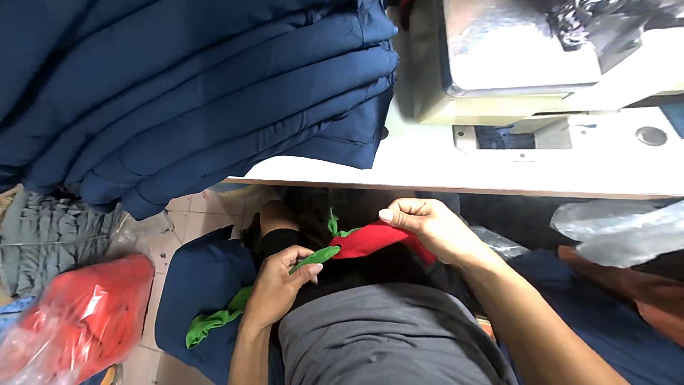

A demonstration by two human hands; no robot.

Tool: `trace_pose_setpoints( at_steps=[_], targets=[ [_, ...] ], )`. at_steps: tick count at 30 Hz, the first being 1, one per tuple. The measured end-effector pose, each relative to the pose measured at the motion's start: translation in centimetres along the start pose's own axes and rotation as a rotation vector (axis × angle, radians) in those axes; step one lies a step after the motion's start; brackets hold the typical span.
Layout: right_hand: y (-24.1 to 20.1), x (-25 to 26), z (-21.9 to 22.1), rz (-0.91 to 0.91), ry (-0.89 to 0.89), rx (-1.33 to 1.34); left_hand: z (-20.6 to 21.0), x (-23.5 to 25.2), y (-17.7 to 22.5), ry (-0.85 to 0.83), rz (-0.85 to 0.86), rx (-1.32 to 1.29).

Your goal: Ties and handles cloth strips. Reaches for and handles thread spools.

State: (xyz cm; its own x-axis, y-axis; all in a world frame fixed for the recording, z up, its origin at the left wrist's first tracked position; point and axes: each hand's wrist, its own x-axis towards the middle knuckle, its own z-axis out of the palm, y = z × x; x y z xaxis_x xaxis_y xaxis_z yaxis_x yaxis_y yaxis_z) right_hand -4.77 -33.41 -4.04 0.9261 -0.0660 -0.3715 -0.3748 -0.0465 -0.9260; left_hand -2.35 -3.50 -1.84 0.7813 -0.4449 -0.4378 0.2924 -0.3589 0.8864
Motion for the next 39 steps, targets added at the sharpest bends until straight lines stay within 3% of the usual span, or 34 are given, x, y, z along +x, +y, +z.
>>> trace_pose_setpoints(
  at_steps=[16, 22, 24, 27, 29, 31, 36, 39],
  targets=[
    [1.4, -0.6, -0.2, -0.026, 0.043, 0.007, -1.7, -0.8, -1.4, -0.016, -0.084, -0.036],
    [2.9, 0.3, -0.7, 0.001, 0.097, 0.002, -4.2, -2.1, -2.6, -0.09, -0.074, 0.006],
    [4.3, 0.6, -1.3, -0.016, 0.086, -0.163, -4.7, -2.6, -3.0, -0.025, -0.098, -0.084],
    [8.1, 0.1, -3.0, -0.085, -0.118, -0.631, -4.4, -2.7, -2.9, 0.152, -0.224, -0.287],
    [10.8, -0.9, -3.4, -0.211, -0.193, -0.855, -3.7, -2.5, -3.1, 0.255, -0.293, -0.454],
    [12.2, -2.0, -3.4, -0.363, -0.139, -0.918, -3.2, -2.0, -3.4, 0.306, -0.294, -0.672],
    [9.1, -4.8, -2.4, -0.356, 0.044, -0.796, -2.3, -0.7, -2.5, 0.267, -0.09, -1.163],
    [5.3, -6.1, -1.5, -0.211, 0.031, -0.26, -1.8, -0.3, -1.6, 0.225, 0.152, -1.189]
  ],
)
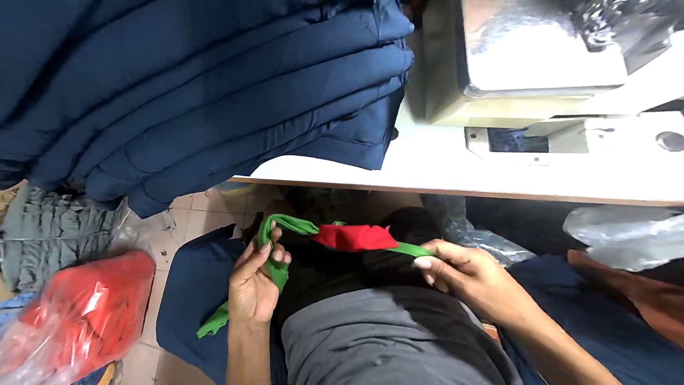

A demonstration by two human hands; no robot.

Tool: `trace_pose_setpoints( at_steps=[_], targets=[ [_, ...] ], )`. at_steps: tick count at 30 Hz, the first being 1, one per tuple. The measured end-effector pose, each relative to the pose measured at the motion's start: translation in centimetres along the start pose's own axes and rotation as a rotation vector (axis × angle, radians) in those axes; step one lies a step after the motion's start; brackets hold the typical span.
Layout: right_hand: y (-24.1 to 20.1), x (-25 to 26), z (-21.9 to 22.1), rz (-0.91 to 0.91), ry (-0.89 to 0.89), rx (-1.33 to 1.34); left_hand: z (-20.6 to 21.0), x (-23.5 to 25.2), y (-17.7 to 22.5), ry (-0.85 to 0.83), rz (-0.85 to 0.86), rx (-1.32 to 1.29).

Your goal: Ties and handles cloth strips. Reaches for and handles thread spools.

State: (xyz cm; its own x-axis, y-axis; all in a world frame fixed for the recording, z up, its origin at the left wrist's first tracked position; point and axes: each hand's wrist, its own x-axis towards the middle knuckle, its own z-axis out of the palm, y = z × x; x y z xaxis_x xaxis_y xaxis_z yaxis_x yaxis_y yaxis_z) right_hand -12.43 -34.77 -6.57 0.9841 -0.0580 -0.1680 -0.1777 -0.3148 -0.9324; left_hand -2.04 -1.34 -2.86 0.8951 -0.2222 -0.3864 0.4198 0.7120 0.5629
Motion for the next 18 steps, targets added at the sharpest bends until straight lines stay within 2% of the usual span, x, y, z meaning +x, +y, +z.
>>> trace_pose_setpoints(
  at_steps=[1, 2, 4, 5, 7, 9, 12, 16, 18],
  targets=[
    [-1.1, 0.2, 0.0, 0.064, 0.027, 0.162, 0.2, 0.1, -0.2, -0.011, 0.041, 0.079],
    [-1.7, 0.5, 0.1, 0.13, 0.058, 0.204, 0.3, 0.1, -0.6, 0.024, 0.05, 0.232],
    [-1.7, 1.3, 0.1, 0.264, -0.003, -0.121, 0.6, 0.2, -1.6, 0.16, -0.098, 0.591],
    [-1.5, 1.6, 0.4, 0.299, -0.072, -0.297, 0.6, 0.2, -2.1, 0.234, -0.214, 0.669],
    [-1.2, 1.4, 1.4, 0.254, -0.157, -0.456, 0.8, 0.1, -2.7, 0.302, -0.312, 0.627],
    [-1.6, 0.2, 2.4, 0.115, -0.16, -0.508, 1.0, -0.5, -3.0, 0.31, -0.291, 0.546],
    [-3.4, 0.0, 3.6, -0.089, -0.177, -0.486, 1.8, -0.3, -3.4, 0.195, -0.19, 0.562],
    [-6.0, 1.1, 4.8, -0.309, -0.286, -0.382, 3.1, -0.5, -4.9, -0.142, -0.132, 0.668],
    [-7.0, 2.1, 5.2, -0.343, -0.316, -0.301, 3.4, -1.0, -5.7, -0.322, -0.167, 0.699]
  ],
)
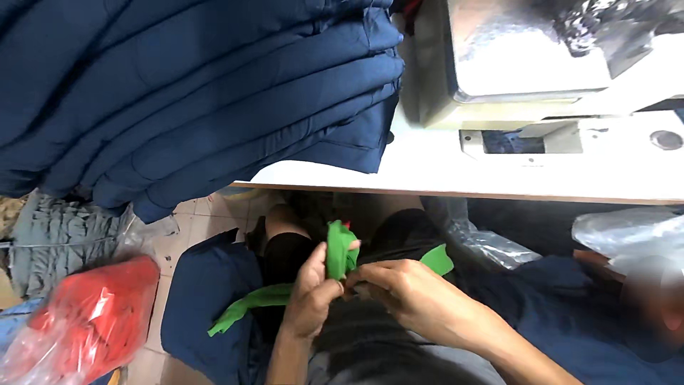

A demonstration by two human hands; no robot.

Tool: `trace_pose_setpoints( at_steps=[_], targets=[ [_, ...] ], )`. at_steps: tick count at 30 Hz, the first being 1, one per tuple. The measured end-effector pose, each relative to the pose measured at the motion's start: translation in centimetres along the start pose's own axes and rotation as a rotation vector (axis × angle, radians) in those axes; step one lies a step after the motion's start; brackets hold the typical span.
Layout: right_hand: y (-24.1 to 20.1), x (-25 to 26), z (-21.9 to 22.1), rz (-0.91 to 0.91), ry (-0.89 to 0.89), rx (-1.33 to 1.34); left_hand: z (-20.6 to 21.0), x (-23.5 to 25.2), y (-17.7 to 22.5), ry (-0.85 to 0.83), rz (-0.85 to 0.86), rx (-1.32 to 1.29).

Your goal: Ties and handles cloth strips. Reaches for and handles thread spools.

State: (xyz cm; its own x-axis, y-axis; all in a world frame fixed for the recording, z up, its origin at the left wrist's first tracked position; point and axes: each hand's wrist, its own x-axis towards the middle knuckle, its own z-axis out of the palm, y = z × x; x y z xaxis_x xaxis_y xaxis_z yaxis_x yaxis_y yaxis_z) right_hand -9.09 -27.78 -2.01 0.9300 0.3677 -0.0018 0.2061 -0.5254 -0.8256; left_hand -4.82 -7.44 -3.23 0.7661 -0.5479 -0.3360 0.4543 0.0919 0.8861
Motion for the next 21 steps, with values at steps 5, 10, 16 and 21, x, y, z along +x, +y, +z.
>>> trace_pose_setpoints(
  at_steps=[5, 10, 16, 21],
  targets=[
    [0.9, 1.8, -2.3, 0.097, -0.073, 0.167, 1.1, -1.1, -0.5, -0.092, -0.006, 0.327],
    [3.8, 1.2, -5.2, 0.011, -0.082, -0.21, -0.8, -1.2, -0.6, 0.081, -0.184, 0.829],
    [1.9, 4.4, -1.1, 0.129, 0.548, -0.428, 0.1, -1.7, -0.7, -0.011, -0.322, 0.474],
    [1.9, 3.4, -0.1, 0.541, 0.371, -0.375, 1.0, -2.3, -1.0, 0.086, -0.329, 0.061]
  ],
)
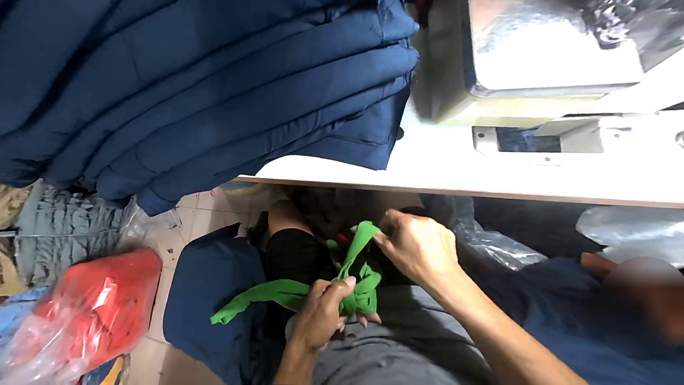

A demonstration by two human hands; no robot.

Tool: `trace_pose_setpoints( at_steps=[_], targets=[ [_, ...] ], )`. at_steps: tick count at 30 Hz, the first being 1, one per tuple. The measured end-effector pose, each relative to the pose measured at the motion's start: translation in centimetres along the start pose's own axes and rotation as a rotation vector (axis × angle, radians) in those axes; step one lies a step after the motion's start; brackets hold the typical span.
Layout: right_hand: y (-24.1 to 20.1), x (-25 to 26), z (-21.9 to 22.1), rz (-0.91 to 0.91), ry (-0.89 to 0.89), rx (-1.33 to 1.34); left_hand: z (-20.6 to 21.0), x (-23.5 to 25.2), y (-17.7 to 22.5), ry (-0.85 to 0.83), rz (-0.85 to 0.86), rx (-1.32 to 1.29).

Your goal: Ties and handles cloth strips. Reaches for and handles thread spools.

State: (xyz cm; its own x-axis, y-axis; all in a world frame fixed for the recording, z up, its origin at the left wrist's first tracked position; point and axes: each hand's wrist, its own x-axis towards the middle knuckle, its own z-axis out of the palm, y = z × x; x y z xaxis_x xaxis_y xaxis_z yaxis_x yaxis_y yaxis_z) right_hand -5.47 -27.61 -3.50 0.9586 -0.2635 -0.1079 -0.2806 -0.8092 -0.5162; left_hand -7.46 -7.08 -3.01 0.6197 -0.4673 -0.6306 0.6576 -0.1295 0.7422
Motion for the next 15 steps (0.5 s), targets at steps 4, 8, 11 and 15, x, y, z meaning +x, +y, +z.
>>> trace_pose_setpoints(
  at_steps=[4, 8, 11, 15],
  targets=[
    [2.0, -1.4, -1.5, 0.142, -0.629, 0.339, 0.3, 0.7, -0.3, 0.133, 0.042, -0.072],
    [2.5, -3.9, -0.4, 0.152, -0.801, 0.652, 1.0, 1.2, 0.1, 0.178, 0.033, 0.017],
    [1.3, -4.4, 1.1, 0.342, -0.647, 1.139, 1.6, 1.3, 0.3, 0.167, -0.006, 0.17],
    [0.8, -4.6, 2.2, 0.521, -0.55, 1.52, 1.9, 1.3, -0.1, 0.229, -0.037, 0.117]
  ],
)
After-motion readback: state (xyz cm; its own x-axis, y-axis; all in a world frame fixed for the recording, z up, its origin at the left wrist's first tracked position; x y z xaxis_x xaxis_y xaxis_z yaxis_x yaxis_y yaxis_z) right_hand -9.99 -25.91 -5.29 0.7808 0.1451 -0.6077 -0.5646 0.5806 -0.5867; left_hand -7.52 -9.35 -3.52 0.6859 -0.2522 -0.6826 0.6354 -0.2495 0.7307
